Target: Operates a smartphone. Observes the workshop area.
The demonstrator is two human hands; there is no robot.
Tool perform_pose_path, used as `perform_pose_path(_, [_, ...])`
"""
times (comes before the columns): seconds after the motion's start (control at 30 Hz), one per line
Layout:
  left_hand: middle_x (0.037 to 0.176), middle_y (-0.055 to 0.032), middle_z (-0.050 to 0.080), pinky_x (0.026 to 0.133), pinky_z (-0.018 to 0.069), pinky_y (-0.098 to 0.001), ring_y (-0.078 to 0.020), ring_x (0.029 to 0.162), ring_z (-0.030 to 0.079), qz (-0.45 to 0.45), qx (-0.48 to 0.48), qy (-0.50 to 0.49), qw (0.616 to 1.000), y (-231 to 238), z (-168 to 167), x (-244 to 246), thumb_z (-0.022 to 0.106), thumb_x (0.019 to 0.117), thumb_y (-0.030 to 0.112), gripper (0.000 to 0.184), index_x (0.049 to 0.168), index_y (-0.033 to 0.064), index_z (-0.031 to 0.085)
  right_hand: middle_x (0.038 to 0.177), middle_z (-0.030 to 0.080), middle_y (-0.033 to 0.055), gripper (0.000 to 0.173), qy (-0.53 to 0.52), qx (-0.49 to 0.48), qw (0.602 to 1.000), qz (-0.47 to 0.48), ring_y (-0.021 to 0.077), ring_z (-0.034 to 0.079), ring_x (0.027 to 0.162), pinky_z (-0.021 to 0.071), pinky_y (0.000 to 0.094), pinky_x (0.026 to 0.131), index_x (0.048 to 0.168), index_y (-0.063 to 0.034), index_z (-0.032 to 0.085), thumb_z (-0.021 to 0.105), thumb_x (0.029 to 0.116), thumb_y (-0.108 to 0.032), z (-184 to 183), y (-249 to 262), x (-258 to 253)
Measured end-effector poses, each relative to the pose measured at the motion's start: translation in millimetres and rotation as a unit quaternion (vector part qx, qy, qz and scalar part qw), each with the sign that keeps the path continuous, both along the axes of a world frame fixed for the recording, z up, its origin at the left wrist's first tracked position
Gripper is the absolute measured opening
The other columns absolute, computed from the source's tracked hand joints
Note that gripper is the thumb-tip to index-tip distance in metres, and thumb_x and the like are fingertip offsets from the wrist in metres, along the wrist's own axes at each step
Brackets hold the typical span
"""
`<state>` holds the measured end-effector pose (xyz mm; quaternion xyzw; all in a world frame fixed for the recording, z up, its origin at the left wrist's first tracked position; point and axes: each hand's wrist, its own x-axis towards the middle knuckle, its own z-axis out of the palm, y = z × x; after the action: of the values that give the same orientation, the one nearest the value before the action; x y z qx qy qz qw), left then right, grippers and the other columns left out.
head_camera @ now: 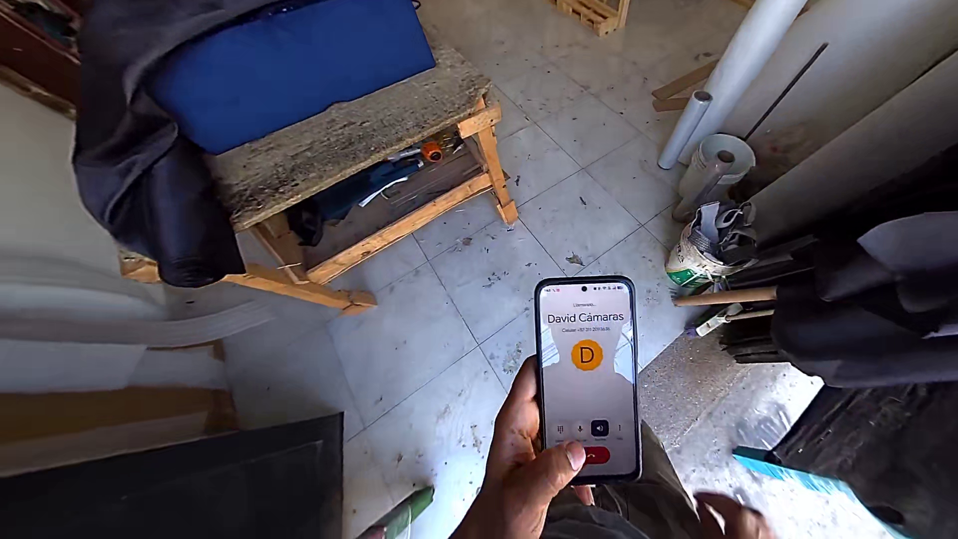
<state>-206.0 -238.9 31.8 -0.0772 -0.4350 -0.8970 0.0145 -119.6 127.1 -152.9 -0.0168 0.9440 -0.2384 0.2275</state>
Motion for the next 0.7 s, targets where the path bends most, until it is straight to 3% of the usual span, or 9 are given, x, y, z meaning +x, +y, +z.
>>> perform_pose_path(0.07, [0.13,-0.014,0.065,0.054,0.0629,-0.0345,-0.0263,0.102,0.073,-0.003,-0.002,-0.017,1.0,2,-6,-21,0.066,0.0928,0.008,0.068,0.151,0.0174,0.033,0.107,0.078,0.0034,0.024,0.055,-0.163,0.984,-0.056,0.0157,0.075,0.099,0.062,0.041,0.091,0.114,-0.0104,0.077,0.065,0.0981,-0.024,46,-34,-62])
perform_pose_path(0.1, [0.13,-0.0146,0.064,0.054,0.0629,-0.0351,-0.0269,0.102,0.073,-0.004,-0.003,-0.021,1.0,4,-8,-33,0.066,0.0925,0.007,0.068,0.151,0.0174,0.032,0.109,0.077,0.006,0.024,0.068,-0.287,0.952,-0.087,0.0172,0.075,0.1,0.0636,0.0383,0.091,0.118,-0.0047,0.074,0.065,0.0987,-0.017,66,-54,-91])
perform_pose_path(0.13, [0.13,-0.0151,0.064,0.054,0.0631,-0.0358,-0.0278,0.103,0.072,-0.005,-0.003,-0.025,1.0,7,-11,-46,0.066,0.0923,0.007,0.069,0.151,0.0174,0.032,0.112,0.076,0.0116,0.028,0.072,-0.408,0.905,-0.095,0.0236,0.075,0.101,0.0642,0.0412,0.09,0.124,0.0008,0.069,0.063,0.1006,-0.014,86,-73,-119])
perform_pose_path(0.2, [0.131,-0.016,0.063,0.055,0.0634,-0.0369,-0.0292,0.104,0.072,-0.013,0.001,-0.029,0.999,15,-15,-78,0.066,0.0932,0.008,0.068,0.151,0.0172,0.032,0.123,0.071,0.0199,0.048,0.064,-0.565,0.821,-0.042,0.032,0.073,0.102,0.0635,0.046,0.088,0.141,0.004,0.054,0.058,0.1055,-0.027,122,-101,-174])
perform_pose_path(0.27, [0.132,-0.0157,0.063,0.056,0.0634,-0.0365,-0.0286,0.105,0.072,-0.021,0.006,-0.027,0.999,27,-16,-115,0.064,0.095,0.013,0.064,0.151,0.0165,0.033,0.133,0.064,0.0225,0.069,0.044,-0.635,0.77,0.036,0.0303,0.071,0.103,0.0622,0.0434,0.087,0.154,0.0027,0.036,0.055,0.1054,-0.042,148,-118,-225])
perform_pose_path(0.33, [0.134,-0.0152,0.062,0.059,0.064,-0.036,-0.0276,0.107,0.071,-0.024,0.012,-0.014,1.0,41,-13,-154,0.062,0.0979,0.019,0.061,0.152,0.0155,0.034,0.137,0.059,0.0245,0.08,0.003,-0.679,0.729,0.088,0.0313,0.069,0.108,0.0623,0.0451,0.088,0.161,0.0005,0.019,0.06,0.1033,-0.038,166,-124,-271])
perform_pose_path(0.4, [0.134,-0.0146,0.062,0.063,0.0643,-0.0353,-0.0264,0.109,0.07,-0.023,0.016,-0.01,1.0,54,-2,-190,0.061,0.0998,0.024,0.06,0.152,0.0161,0.035,0.133,0.061,0.0239,0.084,-0.025,-0.681,0.725,0.096,0.0329,0.07,0.107,0.0643,0.0476,0.084,0.163,-0.0053,0.013,0.065,0.0992,-0.023,179,-121,-311])
perform_pose_path(0.5, [0.134,-0.0124,0.061,0.066,0.0643,-0.0336,-0.0242,0.112,0.069,-0.013,0.005,-0.012,1.0,67,19,-240,0.061,0.1013,0.031,0.058,0.151,0.0182,0.035,0.129,0.063,0.0216,0.084,-0.028,-0.664,0.741,0.097,0.0323,0.071,0.105,0.0651,0.0478,0.082,0.163,-0.0105,0.016,0.065,0.0951,-0.009,198,-112,-371])
perform_pose_path(0.7, [0.138,-0.0097,0.06,0.076,0.0644,-0.0344,-0.0222,0.119,0.066,0.043,-0.017,-0.006,0.999,76,30,-323,0.059,0.1024,0.034,0.06,0.154,0.0197,0.033,0.125,0.068,0.0156,0.089,0.018,-0.617,0.778,0.116,0.0245,0.073,0.102,0.0654,0.0397,0.084,0.162,-0.0105,0.021,0.074,0.0905,-0.01,211,-114,-467])
